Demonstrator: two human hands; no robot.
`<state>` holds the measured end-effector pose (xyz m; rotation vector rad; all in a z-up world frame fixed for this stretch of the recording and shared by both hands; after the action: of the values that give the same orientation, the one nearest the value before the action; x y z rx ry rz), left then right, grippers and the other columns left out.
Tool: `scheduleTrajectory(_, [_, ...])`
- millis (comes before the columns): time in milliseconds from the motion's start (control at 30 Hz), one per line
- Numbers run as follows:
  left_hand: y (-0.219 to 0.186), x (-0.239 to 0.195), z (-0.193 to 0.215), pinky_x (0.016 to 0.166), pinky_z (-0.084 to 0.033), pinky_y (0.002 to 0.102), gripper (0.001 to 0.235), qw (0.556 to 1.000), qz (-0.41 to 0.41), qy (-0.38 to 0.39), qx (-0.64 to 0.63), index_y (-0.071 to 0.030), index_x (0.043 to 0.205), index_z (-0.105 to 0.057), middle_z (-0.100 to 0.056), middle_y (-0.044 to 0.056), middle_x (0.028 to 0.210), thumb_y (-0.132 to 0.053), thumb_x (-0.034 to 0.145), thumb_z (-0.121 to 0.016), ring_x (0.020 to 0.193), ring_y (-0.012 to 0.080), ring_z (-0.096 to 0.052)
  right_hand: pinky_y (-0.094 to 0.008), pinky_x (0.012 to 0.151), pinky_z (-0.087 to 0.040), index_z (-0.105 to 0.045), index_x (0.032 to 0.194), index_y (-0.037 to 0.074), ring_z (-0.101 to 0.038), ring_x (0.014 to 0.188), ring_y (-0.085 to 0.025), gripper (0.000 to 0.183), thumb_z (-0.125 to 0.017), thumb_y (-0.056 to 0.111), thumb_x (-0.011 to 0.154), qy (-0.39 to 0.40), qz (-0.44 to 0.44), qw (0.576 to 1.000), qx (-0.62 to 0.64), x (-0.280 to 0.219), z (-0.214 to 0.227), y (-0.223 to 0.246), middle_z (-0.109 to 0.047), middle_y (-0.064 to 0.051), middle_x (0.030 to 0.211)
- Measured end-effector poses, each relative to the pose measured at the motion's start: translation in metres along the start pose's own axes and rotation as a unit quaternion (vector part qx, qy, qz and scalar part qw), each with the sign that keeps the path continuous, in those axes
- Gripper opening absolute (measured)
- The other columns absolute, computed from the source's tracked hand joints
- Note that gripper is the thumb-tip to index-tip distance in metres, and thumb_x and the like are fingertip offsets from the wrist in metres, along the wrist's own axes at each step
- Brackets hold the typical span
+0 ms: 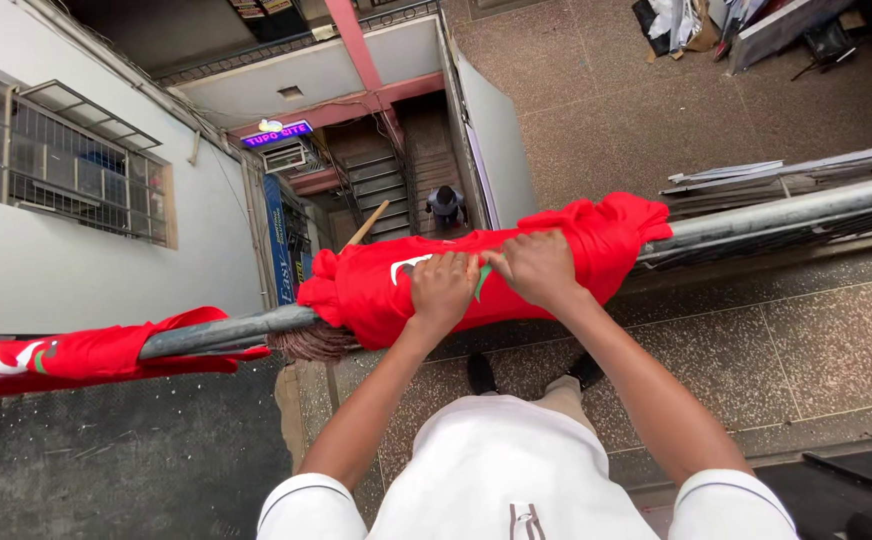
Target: The person repeatedly takes red t-shirts from a metal rail, unfolds them, and hangs them back on the rail. The person handles the shirts one at a time, smoothing and positioning each garment before placing it on the rail.
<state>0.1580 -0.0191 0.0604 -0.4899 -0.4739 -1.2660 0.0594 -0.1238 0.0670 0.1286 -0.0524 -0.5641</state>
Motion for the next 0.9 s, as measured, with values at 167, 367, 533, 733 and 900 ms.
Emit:
scheduleTrajectory(167, [0.005, -0.008, -0.015, 0.070, -0.053, 0.037, 0.029, 1.000, 0.007, 0.024, -0.005, -0.019, 0.092, -0.073, -0.067, 0.001, 0.075, -0.042, 0.099, -0.058, 0.076, 0.0201, -0.071, -0.057, 0.112, -0.034, -0.075, 0.106, 0.013, -0.071, 0.112, -0.027, 0.066, -0.034, 0.064, 0.107, -0.012, -0.063, 0.997, -0.043, -0.015, 0.005, -0.045, -0.077, -0.009, 0.104])
scheduleTrajectory(367, [-0.013, 0.019, 0.020, 0.094, -0.053, 0.045, 0.039, 0.993, 0.039, 0.078, -0.084, -0.008, 0.125, -0.071, -0.074, 0.014, 0.121, -0.038, 0.107, -0.054, 0.115, 0.0302, -0.070, -0.052, 0.109, -0.037, -0.074, 0.111, 0.017, -0.070, 0.103, -0.023, 0.055, -0.046, 0.063, 0.104, -0.149, -0.037, 0.988, -0.027, -0.037, 0.006, -0.065, -0.074, -0.004, 0.100])
scheduleTrajectory(533, [-0.025, -0.008, -0.027, 0.080, -0.053, 0.036, 0.037, 0.998, -0.032, 0.045, 0.010, -0.021, 0.115, -0.072, -0.070, -0.002, 0.091, -0.050, 0.103, -0.051, 0.087, 0.0169, -0.070, -0.048, 0.099, -0.044, -0.075, 0.097, 0.017, -0.071, 0.086, -0.024, 0.051, -0.053, 0.062, 0.102, -0.232, -0.014, 0.972, -0.026, -0.039, 0.008, -0.064, -0.070, -0.005, 0.081])
scheduleTrajectory(733, [-0.039, 0.002, -0.014, 0.085, -0.053, 0.039, 0.026, 0.998, -0.012, 0.054, 0.007, -0.020, 0.116, -0.071, -0.072, 0.000, 0.090, -0.035, 0.100, -0.058, 0.088, 0.0191, -0.072, -0.049, 0.094, -0.046, -0.074, 0.097, 0.016, -0.070, 0.084, -0.026, 0.044, -0.058, 0.057, 0.099, -0.255, 0.014, 0.967, 0.005, -0.044, 0.006, -0.076, -0.070, -0.008, 0.081])
scheduleTrajectory(900, [-0.091, 0.022, -0.032, 0.100, -0.048, 0.041, 0.032, 0.996, -0.015, 0.066, -0.065, -0.014, 0.133, -0.066, -0.073, 0.006, 0.121, -0.027, 0.105, -0.054, 0.115, 0.0214, -0.070, -0.059, 0.107, -0.038, -0.069, 0.126, 0.012, -0.058, 0.127, -0.031, 0.056, -0.049, 0.059, 0.104, -0.188, -0.010, 0.982, 0.028, -0.069, 0.017, -0.135, -0.067, -0.013, 0.124])
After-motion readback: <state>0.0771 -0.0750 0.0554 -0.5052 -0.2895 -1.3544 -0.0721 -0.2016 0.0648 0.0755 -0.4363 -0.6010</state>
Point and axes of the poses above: each hand's wrist, its own x-axis towards the middle knuckle, its own z-axis out of the back of the hand, y = z × x, the point moved 8 cm from there along x, towards the middle knuckle
